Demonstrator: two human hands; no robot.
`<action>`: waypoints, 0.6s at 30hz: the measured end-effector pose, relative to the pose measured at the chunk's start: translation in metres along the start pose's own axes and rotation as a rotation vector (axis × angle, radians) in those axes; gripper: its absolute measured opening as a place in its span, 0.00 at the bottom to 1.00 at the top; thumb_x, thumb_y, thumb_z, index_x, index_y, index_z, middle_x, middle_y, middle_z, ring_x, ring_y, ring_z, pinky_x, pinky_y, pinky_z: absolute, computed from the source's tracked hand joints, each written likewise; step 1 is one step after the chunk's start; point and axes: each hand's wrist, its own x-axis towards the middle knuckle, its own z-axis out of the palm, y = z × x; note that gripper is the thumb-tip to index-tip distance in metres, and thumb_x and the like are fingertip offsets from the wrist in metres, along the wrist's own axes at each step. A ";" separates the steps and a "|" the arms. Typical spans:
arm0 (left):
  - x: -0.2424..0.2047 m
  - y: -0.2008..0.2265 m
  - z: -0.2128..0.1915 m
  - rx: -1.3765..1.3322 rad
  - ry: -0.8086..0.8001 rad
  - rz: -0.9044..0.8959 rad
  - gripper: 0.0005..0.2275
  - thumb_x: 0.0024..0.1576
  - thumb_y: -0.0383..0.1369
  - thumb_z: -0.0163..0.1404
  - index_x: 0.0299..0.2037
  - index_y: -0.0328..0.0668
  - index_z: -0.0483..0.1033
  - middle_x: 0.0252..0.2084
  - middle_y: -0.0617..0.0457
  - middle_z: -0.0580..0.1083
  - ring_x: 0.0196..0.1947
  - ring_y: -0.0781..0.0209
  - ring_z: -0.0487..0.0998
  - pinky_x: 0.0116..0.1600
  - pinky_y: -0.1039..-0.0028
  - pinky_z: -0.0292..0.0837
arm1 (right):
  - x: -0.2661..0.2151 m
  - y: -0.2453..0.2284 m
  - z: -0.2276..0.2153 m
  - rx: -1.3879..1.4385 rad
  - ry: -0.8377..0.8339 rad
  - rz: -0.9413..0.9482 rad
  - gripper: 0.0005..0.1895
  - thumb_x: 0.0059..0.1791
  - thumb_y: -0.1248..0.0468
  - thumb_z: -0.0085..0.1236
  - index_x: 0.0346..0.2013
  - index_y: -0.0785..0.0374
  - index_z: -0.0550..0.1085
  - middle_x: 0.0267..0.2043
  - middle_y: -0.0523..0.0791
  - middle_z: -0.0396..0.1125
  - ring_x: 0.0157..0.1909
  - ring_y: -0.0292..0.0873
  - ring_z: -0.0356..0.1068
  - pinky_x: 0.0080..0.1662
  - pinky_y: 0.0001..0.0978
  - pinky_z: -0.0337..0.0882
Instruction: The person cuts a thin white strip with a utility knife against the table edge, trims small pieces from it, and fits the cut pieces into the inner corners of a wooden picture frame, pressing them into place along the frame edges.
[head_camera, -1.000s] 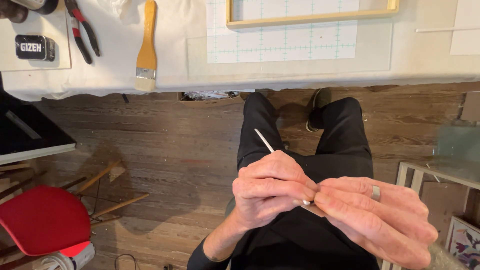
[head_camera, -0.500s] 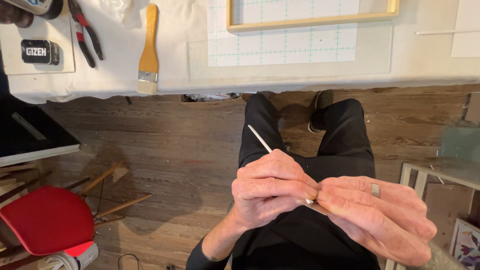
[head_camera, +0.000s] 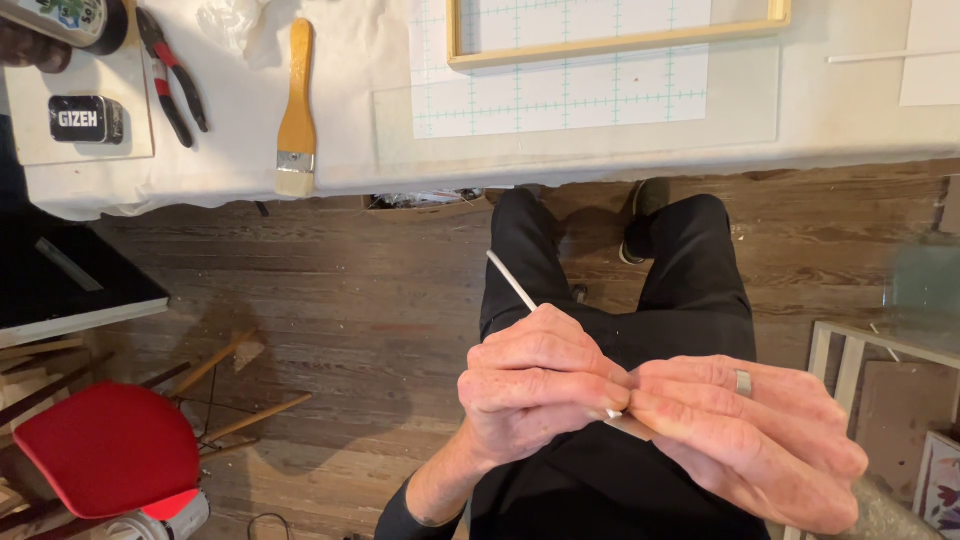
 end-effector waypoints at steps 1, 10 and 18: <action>0.000 0.001 0.000 0.002 0.003 -0.001 0.08 0.54 0.29 0.63 0.41 0.37 0.82 0.41 0.51 0.80 0.40 0.57 0.81 0.43 0.72 0.77 | -0.001 0.002 -0.002 0.003 -0.002 0.000 0.10 0.36 0.73 0.66 0.29 0.71 0.75 0.24 0.50 0.71 0.27 0.47 0.78 0.33 0.36 0.80; -0.003 0.002 0.003 -0.019 0.013 -0.047 0.08 0.56 0.27 0.63 0.44 0.38 0.82 0.43 0.51 0.81 0.42 0.59 0.82 0.45 0.73 0.76 | -0.007 0.018 -0.024 0.092 -0.284 0.006 0.15 0.40 0.75 0.70 0.38 0.69 0.74 0.33 0.49 0.74 0.39 0.48 0.80 0.40 0.36 0.81; 0.016 0.026 -0.014 0.229 -0.143 -0.047 0.09 0.56 0.27 0.63 0.46 0.39 0.82 0.45 0.54 0.81 0.43 0.61 0.83 0.46 0.75 0.76 | 0.005 0.024 -0.022 0.215 -0.333 -0.044 0.17 0.42 0.74 0.70 0.40 0.70 0.72 0.33 0.50 0.73 0.38 0.47 0.79 0.41 0.38 0.82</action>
